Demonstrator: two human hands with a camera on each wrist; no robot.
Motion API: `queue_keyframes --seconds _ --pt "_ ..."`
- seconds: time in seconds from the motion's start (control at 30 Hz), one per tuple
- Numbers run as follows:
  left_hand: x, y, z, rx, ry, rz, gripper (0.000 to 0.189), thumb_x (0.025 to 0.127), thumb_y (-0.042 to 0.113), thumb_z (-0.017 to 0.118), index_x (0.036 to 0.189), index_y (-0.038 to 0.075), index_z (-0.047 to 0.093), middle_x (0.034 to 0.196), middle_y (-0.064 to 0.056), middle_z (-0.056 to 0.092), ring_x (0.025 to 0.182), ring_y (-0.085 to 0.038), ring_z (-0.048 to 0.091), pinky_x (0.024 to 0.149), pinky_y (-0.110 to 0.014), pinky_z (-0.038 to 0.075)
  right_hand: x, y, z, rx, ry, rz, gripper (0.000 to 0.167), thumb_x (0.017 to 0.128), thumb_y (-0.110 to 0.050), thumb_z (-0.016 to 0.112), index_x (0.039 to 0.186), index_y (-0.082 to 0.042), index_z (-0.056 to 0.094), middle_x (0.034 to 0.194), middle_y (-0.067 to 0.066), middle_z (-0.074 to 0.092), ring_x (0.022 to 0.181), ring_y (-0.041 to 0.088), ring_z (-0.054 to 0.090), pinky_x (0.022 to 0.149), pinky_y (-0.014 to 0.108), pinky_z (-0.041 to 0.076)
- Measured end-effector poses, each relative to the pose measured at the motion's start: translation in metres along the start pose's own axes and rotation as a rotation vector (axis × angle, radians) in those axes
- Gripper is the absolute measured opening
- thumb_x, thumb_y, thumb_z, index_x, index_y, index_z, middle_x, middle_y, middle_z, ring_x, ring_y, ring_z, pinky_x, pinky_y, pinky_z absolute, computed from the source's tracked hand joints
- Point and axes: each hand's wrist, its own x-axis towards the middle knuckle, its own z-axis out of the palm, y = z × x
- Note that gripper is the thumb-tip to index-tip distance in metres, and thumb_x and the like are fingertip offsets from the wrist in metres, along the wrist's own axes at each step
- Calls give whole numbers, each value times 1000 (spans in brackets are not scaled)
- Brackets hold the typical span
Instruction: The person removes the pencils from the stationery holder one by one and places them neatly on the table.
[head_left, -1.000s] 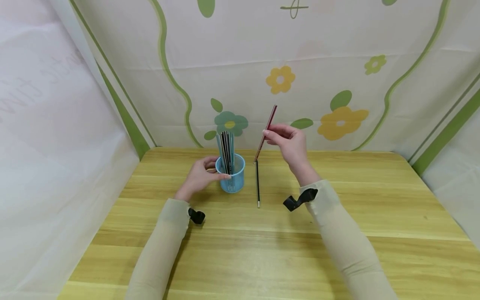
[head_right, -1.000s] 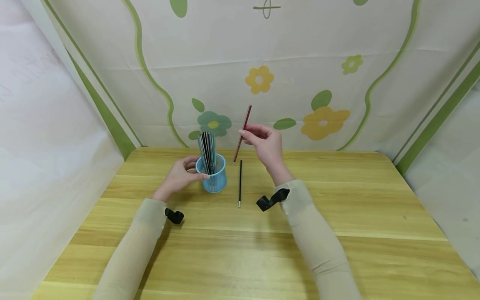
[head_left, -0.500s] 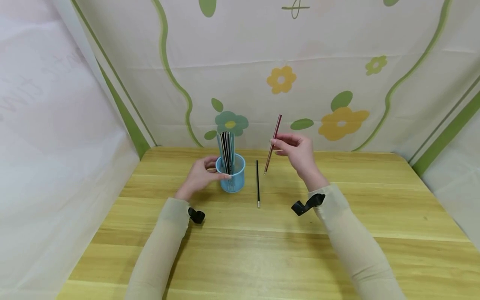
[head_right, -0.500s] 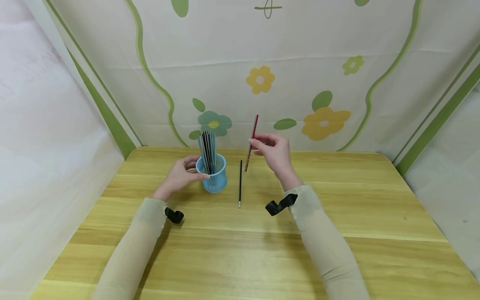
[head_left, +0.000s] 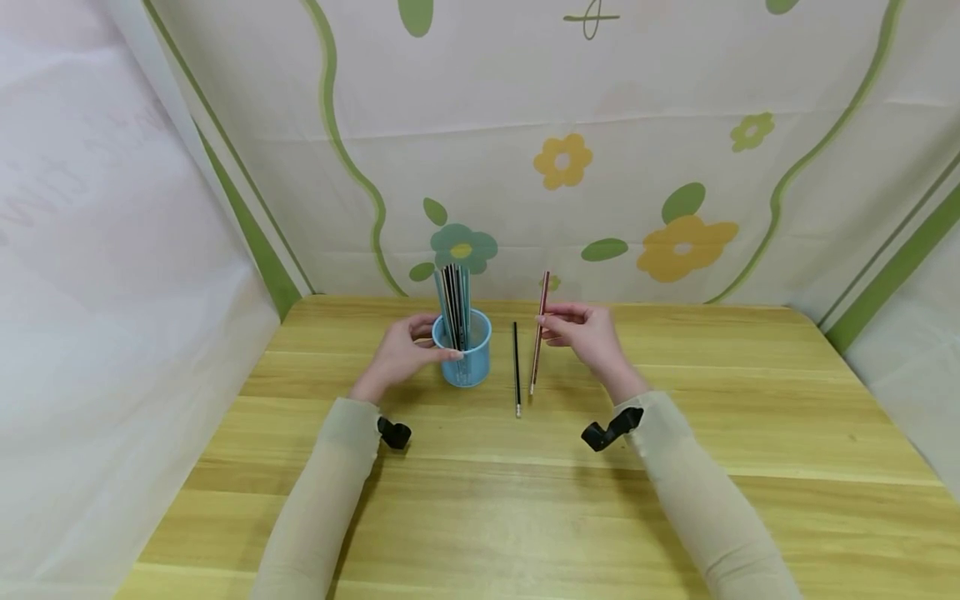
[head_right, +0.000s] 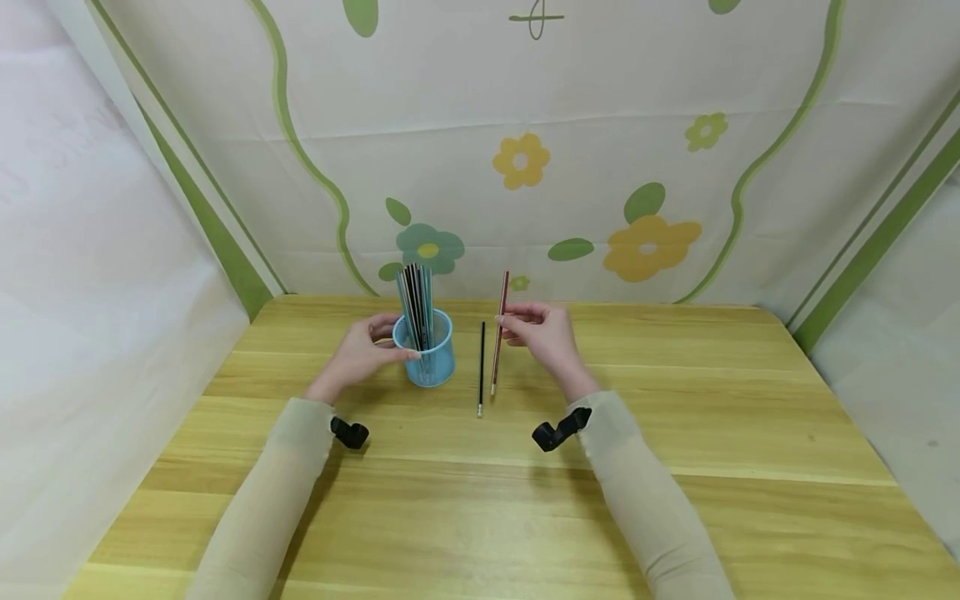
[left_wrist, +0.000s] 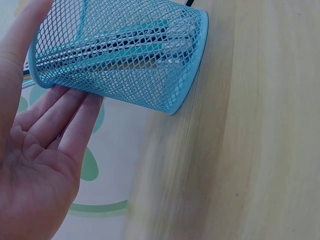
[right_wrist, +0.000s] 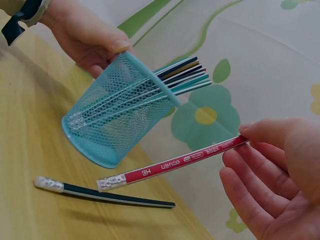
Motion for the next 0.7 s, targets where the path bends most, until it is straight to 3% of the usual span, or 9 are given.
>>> queue_keyframes --seconds 0.13,0.43,0.7 --pt "1 0 0 -3 -4 0 74 73 33 95 135 9 62 125 -4 68 115 -23 65 98 -41 54 0 8 2 -18 -17 66 38 92 -11 79 122 9 68 104 17 74 80 22 74 81 44 61" --pt "1 0 0 1 -3 3 75 74 33 95 136 8 62 125 -4 68 114 -23 65 97 -41 55 2 31 5 -51 -75 132 35 93 -6 76 121 12 68 108 24 72 79 23 74 83 45 61" --pt "1 0 0 8 -2 6 72 75 29 94 136 8 62 125 -4 68 114 -23 65 97 -40 55 6 45 10 -48 -53 171 32 92 -2 75 120 12 68 101 22 73 73 21 73 79 42 62"
